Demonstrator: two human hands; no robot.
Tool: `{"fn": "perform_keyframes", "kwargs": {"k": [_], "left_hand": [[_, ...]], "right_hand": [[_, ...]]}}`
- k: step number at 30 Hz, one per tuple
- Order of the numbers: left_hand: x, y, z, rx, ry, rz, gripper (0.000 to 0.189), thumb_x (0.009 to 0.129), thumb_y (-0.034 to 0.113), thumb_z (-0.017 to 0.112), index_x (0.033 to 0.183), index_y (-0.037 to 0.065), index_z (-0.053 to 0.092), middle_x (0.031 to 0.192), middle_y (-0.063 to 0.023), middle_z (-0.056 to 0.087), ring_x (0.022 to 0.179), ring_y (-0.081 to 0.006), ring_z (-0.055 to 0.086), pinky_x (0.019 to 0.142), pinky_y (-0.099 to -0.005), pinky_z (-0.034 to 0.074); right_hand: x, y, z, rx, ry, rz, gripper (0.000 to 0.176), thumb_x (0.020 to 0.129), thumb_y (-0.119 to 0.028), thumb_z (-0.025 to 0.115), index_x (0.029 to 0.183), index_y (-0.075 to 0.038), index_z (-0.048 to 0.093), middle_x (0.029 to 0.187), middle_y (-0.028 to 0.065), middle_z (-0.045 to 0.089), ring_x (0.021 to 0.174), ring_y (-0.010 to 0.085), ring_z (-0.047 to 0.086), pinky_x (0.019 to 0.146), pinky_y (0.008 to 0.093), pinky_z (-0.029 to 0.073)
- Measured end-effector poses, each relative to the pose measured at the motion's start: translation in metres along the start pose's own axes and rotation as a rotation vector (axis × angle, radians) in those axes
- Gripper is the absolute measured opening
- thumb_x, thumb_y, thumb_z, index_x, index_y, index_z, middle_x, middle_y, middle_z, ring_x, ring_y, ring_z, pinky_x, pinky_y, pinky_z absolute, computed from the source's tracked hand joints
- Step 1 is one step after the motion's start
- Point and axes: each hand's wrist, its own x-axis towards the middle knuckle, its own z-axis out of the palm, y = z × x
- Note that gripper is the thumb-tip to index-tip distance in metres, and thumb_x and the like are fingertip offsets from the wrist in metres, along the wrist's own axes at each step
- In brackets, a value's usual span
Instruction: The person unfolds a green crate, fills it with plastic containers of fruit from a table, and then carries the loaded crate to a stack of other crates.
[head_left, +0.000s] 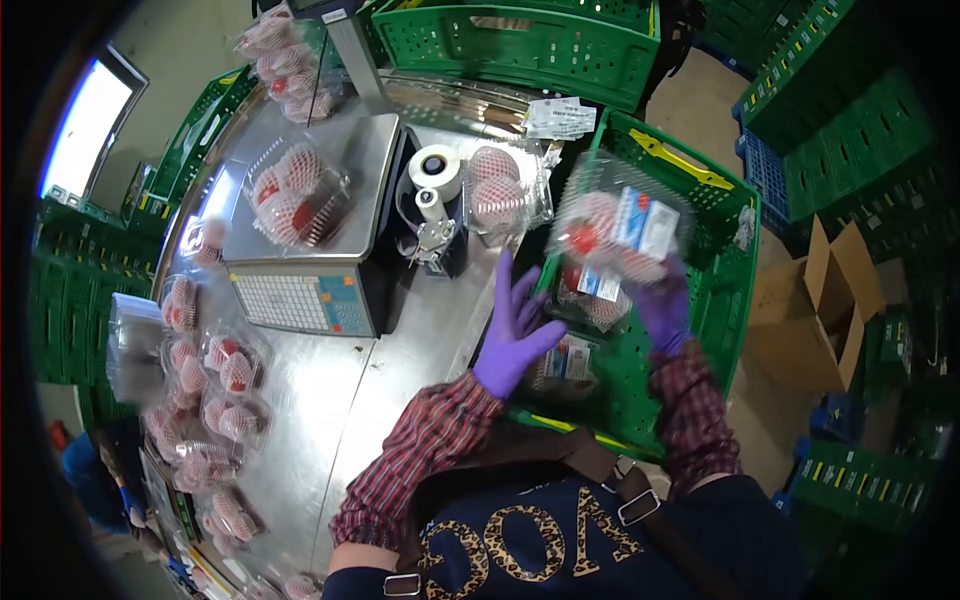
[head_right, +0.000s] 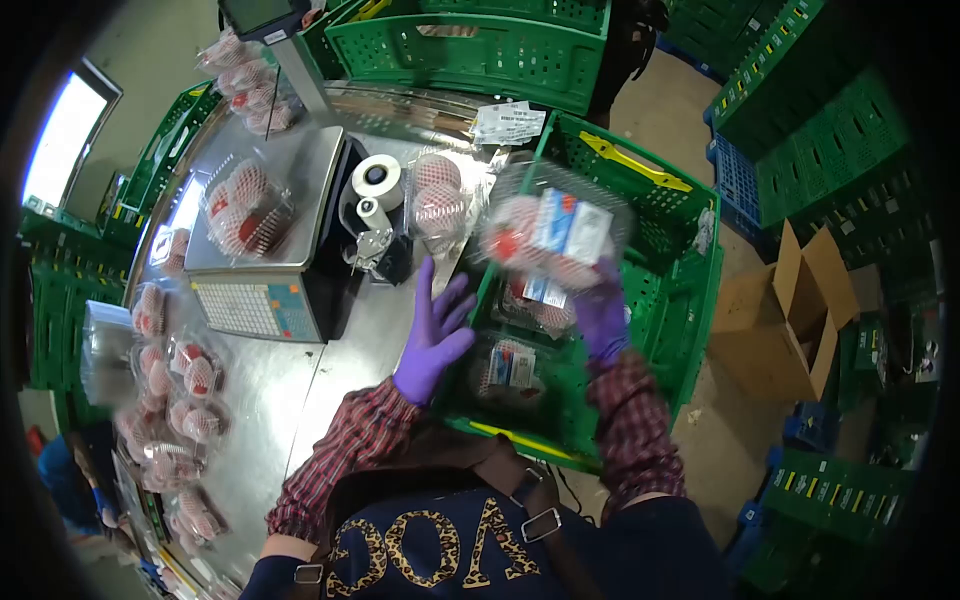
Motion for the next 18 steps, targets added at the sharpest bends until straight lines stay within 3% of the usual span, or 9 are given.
{"fn": "perform_keyframes", "kwargs": {"k": [1,3,4,9,12,14,15,16,18], "left_hand": [[-0.003,0.0,-0.003,-0.027,0.009,-0.054,0.094,0.074,0.008,0.064,0.138,0.021,-0.005,0.134,-0.0202,0.023,0.122,-0.0301,0.031,0.096,-0.0395,0.032],[-0.017,-0.003,-0.022,-0.019,0.126,-0.133,0.077,0.08,0.01,0.057,0.138,0.014,0.006,0.129,-0.019,0.032,0.116,-0.0271,0.039,0.096,-0.0361,0.034],[-0.027,-0.007,-0.034,0.02,0.156,-0.172,0.068,0.082,0.016,0.053,0.137,0.012,0.013,0.125,-0.0175,0.039,0.112,-0.0243,0.045,0.095,-0.0338,0.034],[-0.12,-0.016,-0.08,0.124,0.501,-0.313,0.049,0.086,0.019,0.048,0.129,0.005,0.031,0.111,-0.0139,0.052,0.101,-0.0217,0.053,0.088,-0.0303,0.041],[-0.176,-0.008,-0.088,0.135,0.772,-0.341,0.044,0.086,0.022,0.048,0.125,0.005,0.037,0.107,-0.0121,0.056,0.098,-0.0201,0.055,0.085,-0.0299,0.042],[-0.213,-0.002,-0.097,0.026,0.917,-0.319,0.043,0.086,0.022,0.048,0.125,0.008,0.037,0.109,-0.0125,0.055,0.099,-0.0231,0.055,0.086,-0.0328,0.042],[-0.231,-0.003,-0.104,-0.04,1.048,-0.296,0.044,0.085,0.023,0.049,0.125,0.008,0.037,0.109,-0.0123,0.055,0.099,-0.0238,0.055,0.085,-0.0332,0.043],[-0.254,-0.004,-0.113,-0.108,1.176,-0.268,0.045,0.085,0.024,0.049,0.125,0.008,0.037,0.109,-0.012,0.054,0.099,-0.0245,0.055,0.085,-0.0335,0.043],[-0.283,-0.009,-0.142,-0.25,1.351,-0.229,0.042,0.086,0.023,0.047,0.124,0.009,0.037,0.112,-0.0132,0.052,0.1,-0.028,0.054,0.085,-0.0367,0.043]], "right_hand": [[0.024,-0.015,-0.035,0.048,0.082,-0.002,0.044,0.081,-0.003,0.046,0.124,-0.001,0.035,0.12,0.0126,0.044,0.106,0.0216,0.048,0.089,0.0326,0.043],[0.057,-0.04,-0.064,-0.654,0.168,-0.412,0.047,0.079,0.001,0.05,0.124,0.001,0.035,0.118,0.0109,0.046,0.105,0.019,0.048,0.089,0.0305,0.041],[0.078,-0.05,-0.08,-0.672,0.206,-0.46,0.05,0.078,-0.002,0.053,0.125,0.001,0.035,0.119,0.0106,0.045,0.105,0.0183,0.047,0.088,0.0294,0.04],[0.182,-0.035,-0.206,-0.985,0.145,-0.413,0.059,0.083,-0.014,0.054,0.133,-0.003,0.025,0.128,0.0118,0.035,0.113,0.0207,0.039,0.095,0.0297,0.033],[0.199,-0.022,-0.339,-0.431,0.249,0.254,0.054,0.089,-0.038,0.036,0.131,-0.003,0.029,0.124,0.0103,0.043,0.11,0.0225,0.044,0.095,0.0352,0.034],[0.153,-0.031,-0.294,-0.27,0.22,0.315,0.06,0.086,-0.046,0.04,0.13,-0.006,0.031,0.128,0.0127,0.04,0.115,0.0244,0.042,0.096,0.0396,0.034],[0.142,-0.034,-0.283,-0.075,0.128,0.536,0.064,0.085,-0.049,0.041,0.131,-0.007,0.031,0.131,0.0128,0.035,0.119,0.0243,0.037,0.096,0.0411,0.033],[0.141,-0.021,-0.307,-0.047,0.1,0.688,0.066,0.083,-0.051,0.042,0.132,-0.007,0.03,0.131,0.0132,0.036,0.12,0.0254,0.037,0.096,0.0414,0.033],[0.156,-0.017,-0.364,-0.303,0.149,0.687,0.07,0.082,-0.053,0.045,0.131,-0.005,0.031,0.129,0.0148,0.039,0.118,0.0272,0.038,0.096,0.0412,0.033]]}}
